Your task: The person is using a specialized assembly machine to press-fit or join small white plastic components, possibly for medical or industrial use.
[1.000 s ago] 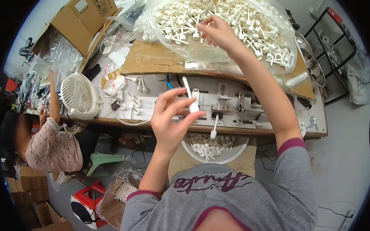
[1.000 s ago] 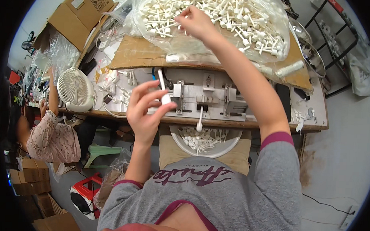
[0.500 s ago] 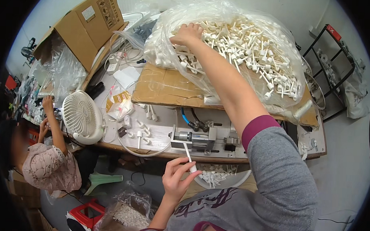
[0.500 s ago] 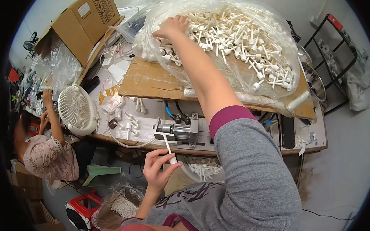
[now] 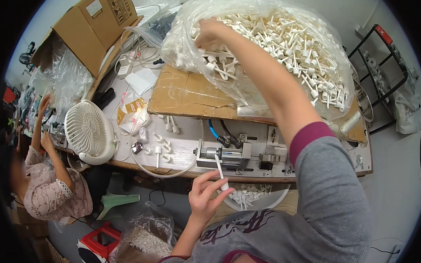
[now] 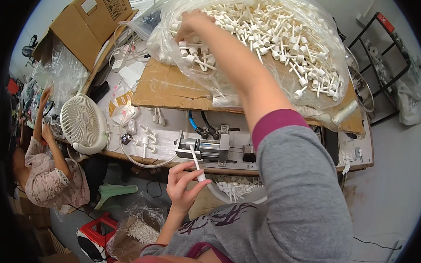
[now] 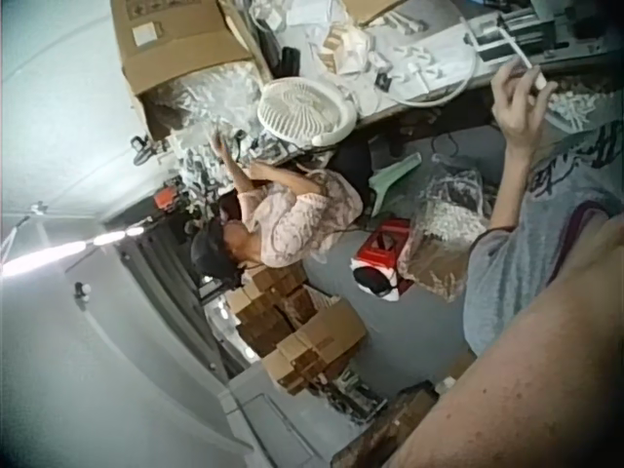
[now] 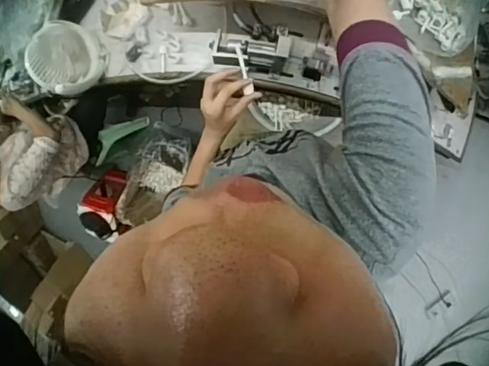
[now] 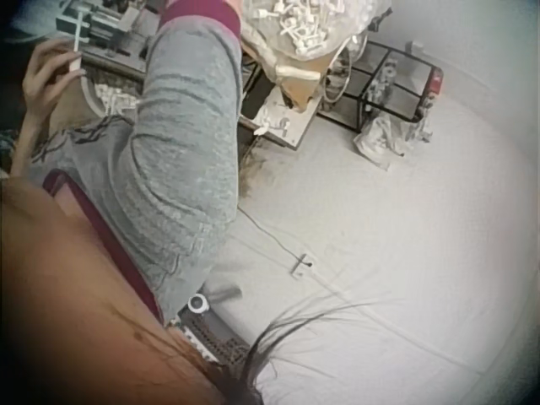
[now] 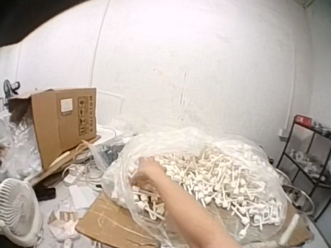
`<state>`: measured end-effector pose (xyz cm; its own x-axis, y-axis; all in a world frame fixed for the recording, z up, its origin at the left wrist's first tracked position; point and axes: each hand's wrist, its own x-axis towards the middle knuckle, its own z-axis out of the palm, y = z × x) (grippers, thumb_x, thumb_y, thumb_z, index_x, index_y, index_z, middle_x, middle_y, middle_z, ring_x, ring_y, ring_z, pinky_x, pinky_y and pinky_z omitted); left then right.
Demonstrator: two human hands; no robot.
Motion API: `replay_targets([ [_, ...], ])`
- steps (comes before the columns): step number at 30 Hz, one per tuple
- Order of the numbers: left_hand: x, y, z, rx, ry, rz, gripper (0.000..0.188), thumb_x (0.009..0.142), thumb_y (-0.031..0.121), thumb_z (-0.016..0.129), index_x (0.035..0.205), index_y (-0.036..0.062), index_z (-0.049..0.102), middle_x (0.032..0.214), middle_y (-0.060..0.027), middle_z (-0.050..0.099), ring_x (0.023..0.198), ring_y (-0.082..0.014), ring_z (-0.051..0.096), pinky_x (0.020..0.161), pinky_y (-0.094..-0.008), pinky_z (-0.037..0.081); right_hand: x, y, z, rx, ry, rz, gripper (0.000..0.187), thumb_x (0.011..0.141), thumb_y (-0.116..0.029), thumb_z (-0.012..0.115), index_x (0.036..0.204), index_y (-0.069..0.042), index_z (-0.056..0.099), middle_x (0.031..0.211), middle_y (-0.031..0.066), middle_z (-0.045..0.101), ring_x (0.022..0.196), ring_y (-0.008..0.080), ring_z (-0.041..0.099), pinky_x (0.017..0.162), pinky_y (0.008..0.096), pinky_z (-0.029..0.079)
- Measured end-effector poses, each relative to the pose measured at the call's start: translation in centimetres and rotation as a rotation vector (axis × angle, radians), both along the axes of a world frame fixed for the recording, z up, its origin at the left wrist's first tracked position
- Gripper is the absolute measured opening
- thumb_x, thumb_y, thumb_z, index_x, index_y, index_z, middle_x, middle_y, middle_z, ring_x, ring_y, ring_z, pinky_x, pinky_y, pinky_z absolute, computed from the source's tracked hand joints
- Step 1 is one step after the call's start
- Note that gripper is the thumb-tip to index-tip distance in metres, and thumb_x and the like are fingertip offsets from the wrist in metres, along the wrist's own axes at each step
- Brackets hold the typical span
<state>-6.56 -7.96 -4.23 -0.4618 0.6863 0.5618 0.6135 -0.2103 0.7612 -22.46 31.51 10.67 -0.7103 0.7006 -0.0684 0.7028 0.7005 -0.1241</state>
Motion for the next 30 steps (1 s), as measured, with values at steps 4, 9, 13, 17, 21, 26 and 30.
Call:
replay_targets([
  [4,0.3,0.8,-0.3,0.017,0.024,-0.061,0.035,0.065,0.007,0.088,0.096,0.0015,0.072,0.119,-0.0134,0.058,0.070,-0.0110,0.063,0.062,-0.0236,0.054,3.1,2.3,-1.0,0.002,-0.078,0.080,0.114,0.056,-0.051,0.085,0.150,-0.017,0.032,0.147,0.0240,0.033,0.128,0.0413,0.046,0.099,0.0510,0.047],
  [9,1.2,1.5,0.3,0.001,0.049,-0.137,0.033,0.067,0.005,0.087,0.096,0.0016,0.072,0.120,-0.0129,0.058,0.071,-0.0110,0.064,0.059,-0.0229,0.054,9.0,1.9,-0.9,-0.041,-0.132,0.236,0.111,0.055,-0.041,0.086,0.151,-0.022,0.033,0.145,0.0244,0.035,0.126,0.0394,0.048,0.096,0.0486,0.049],
  [13,2.6,2.5,0.5,0.029,0.049,-0.226,0.034,0.067,0.004,0.086,0.098,0.0016,0.071,0.120,-0.0130,0.058,0.072,-0.0113,0.065,0.060,-0.0235,0.053,14.1,2.4,-0.8,-0.040,-0.108,0.302,0.098,0.055,-0.031,0.085,0.142,-0.022,0.044,0.133,0.0246,0.046,0.120,0.0395,0.051,0.091,0.0459,0.051],
  [17,4.0,3.4,1.0,0.031,0.114,-0.261,0.033,0.069,0.006,0.085,0.097,0.0005,0.071,0.121,-0.0123,0.057,0.072,-0.0125,0.065,0.063,-0.0250,0.054,18.1,1.6,0.1,-0.071,-0.147,0.319,0.088,0.052,-0.025,0.084,0.133,-0.015,0.051,0.119,0.0173,0.062,0.110,0.0314,0.060,0.084,0.0422,0.053],
  [21,5.5,4.5,1.5,-0.017,0.068,-0.277,0.031,0.071,0.006,0.084,0.097,-0.0018,0.069,0.120,-0.0126,0.056,0.074,-0.0147,0.067,0.066,-0.0267,0.058,22.2,2.2,-0.1,-0.076,-0.144,0.276,0.085,0.052,-0.021,0.083,0.131,-0.013,0.052,0.109,0.0123,0.068,0.106,0.0294,0.062,0.084,0.0407,0.053],
  [26,6.9,5.1,1.7,-0.177,0.061,-0.283,0.031,0.074,0.007,0.081,0.102,0.0016,0.069,0.121,-0.0082,0.057,0.075,-0.0143,0.067,0.068,-0.0287,0.057,24.7,1.2,0.0,-0.058,-0.171,0.165,0.090,0.052,-0.015,0.084,0.135,-0.013,0.049,0.123,0.0179,0.060,0.116,0.0335,0.057,0.091,0.0424,0.050],
  [30,7.5,5.9,0.9,-0.208,0.174,-0.302,0.029,0.076,0.007,0.078,0.104,0.0038,0.070,0.125,-0.0066,0.058,0.082,-0.0178,0.068,0.070,-0.0301,0.057,27.5,2.8,0.9,0.101,-0.011,0.176,0.078,0.062,-0.014,0.086,0.133,-0.014,0.053,0.129,0.0145,0.058,0.121,0.0314,0.054,0.096,0.0416,0.048],
])
